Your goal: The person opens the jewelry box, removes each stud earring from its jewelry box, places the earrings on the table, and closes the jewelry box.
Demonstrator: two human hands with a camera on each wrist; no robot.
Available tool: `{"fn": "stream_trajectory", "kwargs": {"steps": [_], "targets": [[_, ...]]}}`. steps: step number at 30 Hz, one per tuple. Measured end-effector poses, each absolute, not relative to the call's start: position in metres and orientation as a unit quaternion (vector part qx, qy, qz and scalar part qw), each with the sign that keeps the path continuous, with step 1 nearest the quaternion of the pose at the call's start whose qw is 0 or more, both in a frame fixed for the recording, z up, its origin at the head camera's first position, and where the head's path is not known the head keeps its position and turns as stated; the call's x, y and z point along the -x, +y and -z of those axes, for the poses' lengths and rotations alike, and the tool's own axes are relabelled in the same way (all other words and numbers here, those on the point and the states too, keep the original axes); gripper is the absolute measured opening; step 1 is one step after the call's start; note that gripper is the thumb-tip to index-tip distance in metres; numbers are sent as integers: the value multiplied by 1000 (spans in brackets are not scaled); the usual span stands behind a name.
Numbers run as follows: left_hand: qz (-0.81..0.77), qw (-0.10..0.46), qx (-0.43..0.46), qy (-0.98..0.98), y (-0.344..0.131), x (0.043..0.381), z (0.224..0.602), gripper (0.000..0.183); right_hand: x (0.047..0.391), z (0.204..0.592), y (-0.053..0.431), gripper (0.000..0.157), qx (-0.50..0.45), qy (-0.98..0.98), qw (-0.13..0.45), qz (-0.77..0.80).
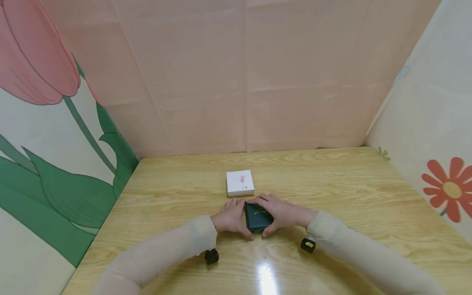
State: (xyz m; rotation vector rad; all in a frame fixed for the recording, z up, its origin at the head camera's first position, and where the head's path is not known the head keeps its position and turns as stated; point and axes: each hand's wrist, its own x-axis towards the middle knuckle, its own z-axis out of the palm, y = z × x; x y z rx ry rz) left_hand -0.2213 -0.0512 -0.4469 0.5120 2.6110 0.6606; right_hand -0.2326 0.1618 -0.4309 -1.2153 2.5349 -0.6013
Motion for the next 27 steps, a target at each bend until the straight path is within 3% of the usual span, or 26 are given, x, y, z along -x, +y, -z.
{"fn": "stream_trajectory", "kwargs": {"steps": [27], "targets": [[-263, 207, -171, 927, -51, 223, 447, 104, 230, 429, 173, 95, 407, 878, 133, 214]]}}
